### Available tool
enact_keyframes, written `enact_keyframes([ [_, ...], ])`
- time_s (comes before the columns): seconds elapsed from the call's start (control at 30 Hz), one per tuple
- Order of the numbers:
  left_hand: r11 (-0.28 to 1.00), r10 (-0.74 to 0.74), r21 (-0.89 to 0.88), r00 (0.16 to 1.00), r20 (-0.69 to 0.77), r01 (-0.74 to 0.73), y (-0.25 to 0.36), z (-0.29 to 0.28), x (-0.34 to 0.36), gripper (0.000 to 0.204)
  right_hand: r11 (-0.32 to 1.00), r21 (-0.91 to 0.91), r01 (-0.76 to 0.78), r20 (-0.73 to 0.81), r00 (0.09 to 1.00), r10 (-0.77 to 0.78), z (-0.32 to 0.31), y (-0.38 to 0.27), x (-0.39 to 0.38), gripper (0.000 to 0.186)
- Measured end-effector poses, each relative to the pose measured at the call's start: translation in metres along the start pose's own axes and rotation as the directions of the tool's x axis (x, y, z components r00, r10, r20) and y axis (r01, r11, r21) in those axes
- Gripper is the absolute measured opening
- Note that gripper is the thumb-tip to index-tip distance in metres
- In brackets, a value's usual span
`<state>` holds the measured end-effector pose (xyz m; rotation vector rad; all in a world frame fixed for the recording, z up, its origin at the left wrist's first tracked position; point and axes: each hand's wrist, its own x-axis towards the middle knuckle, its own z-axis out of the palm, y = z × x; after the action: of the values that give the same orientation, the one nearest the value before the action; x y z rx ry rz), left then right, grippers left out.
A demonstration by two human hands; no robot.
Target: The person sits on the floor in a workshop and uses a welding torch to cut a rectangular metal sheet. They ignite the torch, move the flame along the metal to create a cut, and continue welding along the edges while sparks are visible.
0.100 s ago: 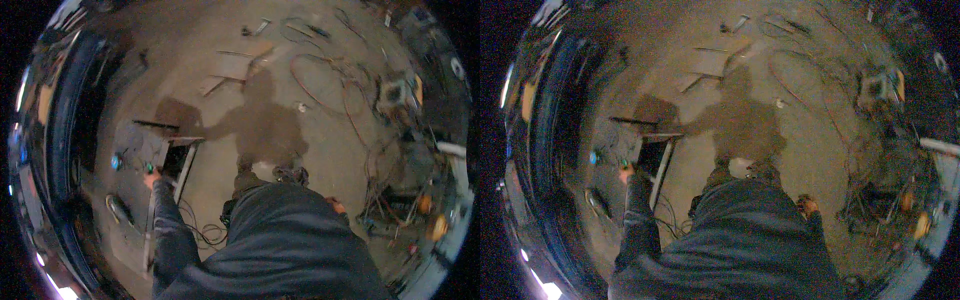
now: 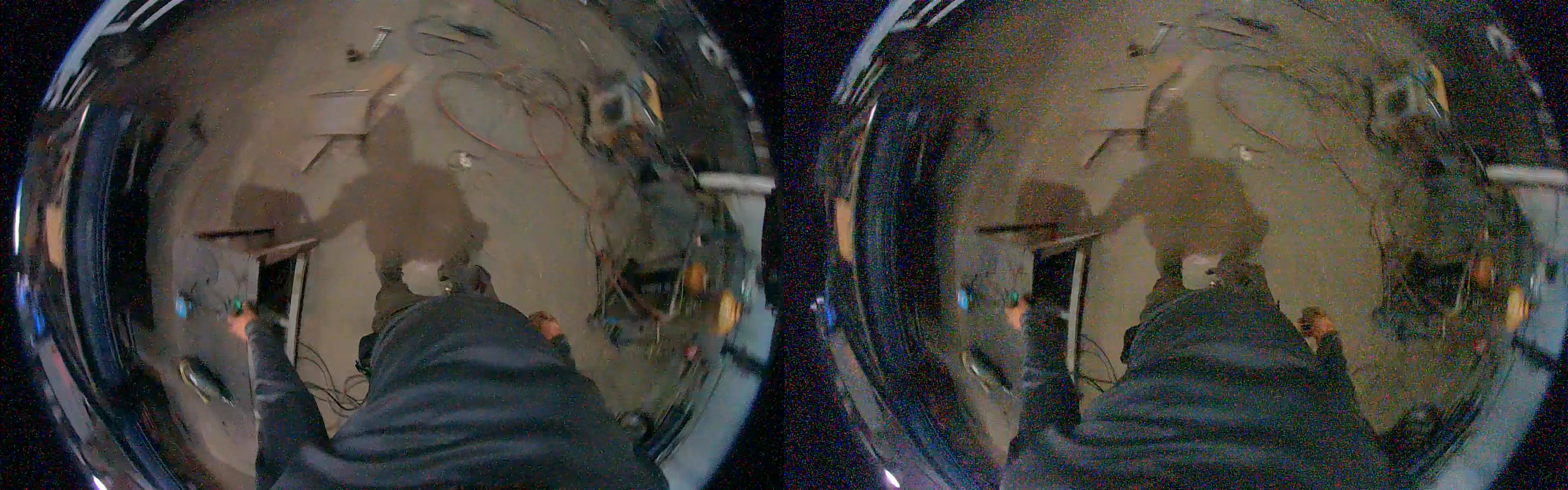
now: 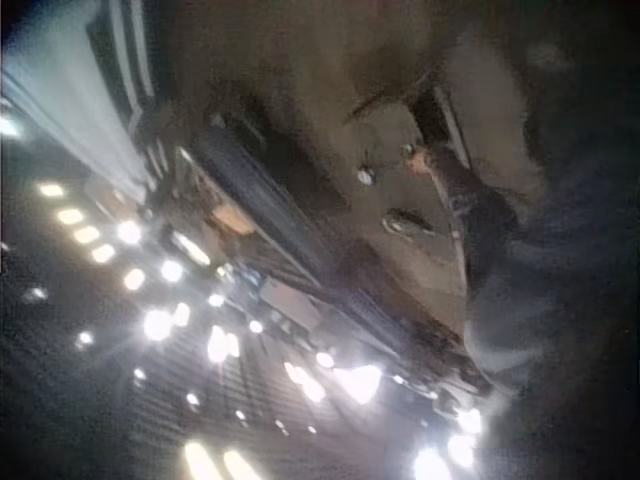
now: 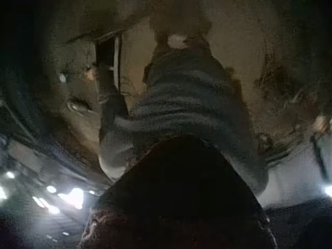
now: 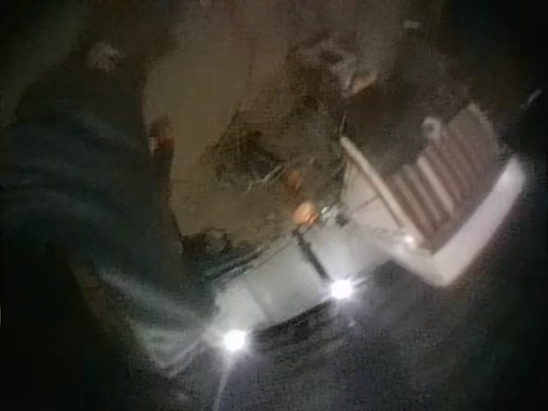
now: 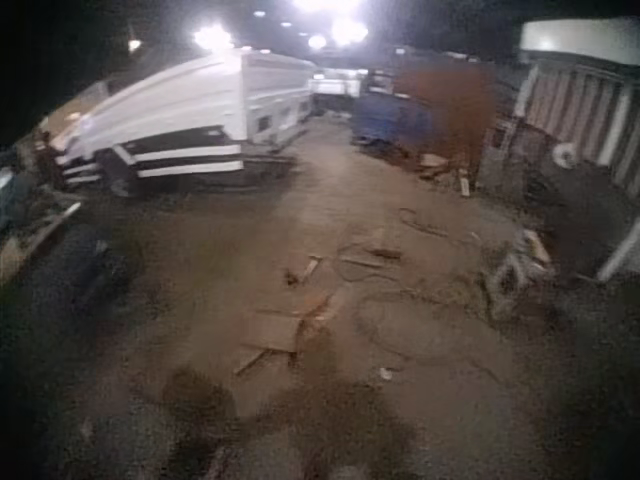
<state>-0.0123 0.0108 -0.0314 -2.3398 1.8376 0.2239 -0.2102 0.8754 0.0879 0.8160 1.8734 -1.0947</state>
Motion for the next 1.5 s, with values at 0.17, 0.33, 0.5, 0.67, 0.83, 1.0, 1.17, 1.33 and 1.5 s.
enact_keyframes([
  [0.17, 0.993, 0.098, 0.071, 0.995, -0.010, -0.097, 0.001, -0.020, 0.010, 0.081, 0.998, 0.063, 0.032, 0.070, 0.997, -0.036, -0.013, 0.094, 0.006, 0.020],
  [0.33, 0.942, 0.326, 0.110, 0.944, -0.053, -0.319, -0.004, -0.035, -0.050, 0.075, 0.931, 0.300, -0.210, 0.111, 0.977, 0.184, -0.011, 0.115, 0.045, 0.024],
  [0.5, 0.837, 0.542, 0.000, 0.828, 0.144, -0.547, 0.025, 0.027, -0.192, 0.068, 0.992, 0.125, 0.013, 0.082, 0.996, -0.023, -0.092, 0.100, 0.116, 0.027],
  [0.67, 0.772, 0.618, -0.064, 0.724, 0.305, -0.632, 0.057, 0.033, -0.278, 0.062, 0.898, 0.433, 0.079, -0.043, 0.997, -0.067, -0.096, 0.062, 0.131, 0.024],
  [0.83, 0.685, 0.678, -0.208, 0.507, 0.532, -0.698, 0.166, 0.105, -0.414, 0.056, 0.895, 0.041, 0.444, -0.355, 0.844, -0.402, -0.225, 0.126, 0.147, 0.029],
  [1.0, 0.672, 0.690, -0.328, 0.400, 0.604, -0.664, 0.304, 0.114, -0.483, 0.050, 0.744, 0.472, 0.473, -0.641, 0.763, -0.078, -0.385, 0.030, 0.092, 0.029],
  [1.17, 0.634, 0.711, -0.447, 0.247, 0.658, -0.631, 0.446, 0.159, -0.600, 0.044, 0.876, -0.133, 0.463, -0.949, 0.196, -0.248, -0.599, -0.024, -0.022, 0.025],
  [1.33, 0.404, 0.696, -0.367, 0.021, 0.718, -0.838, 0.557, 0.198, -0.716, 0.038, 0.744, -0.033, 0.667, -0.999, -0.035, -0.013, -0.754, -0.049, -0.120, 0.032],
  [1.5, 0.660, 0.550, -0.450, -0.021, 0.835, -0.601, 0.619, 0.200, -0.852, 0.031, 0.776, -0.170, 0.607, -0.963, -0.268, -0.001, -0.877, -0.060, -0.176, 0.038],
])
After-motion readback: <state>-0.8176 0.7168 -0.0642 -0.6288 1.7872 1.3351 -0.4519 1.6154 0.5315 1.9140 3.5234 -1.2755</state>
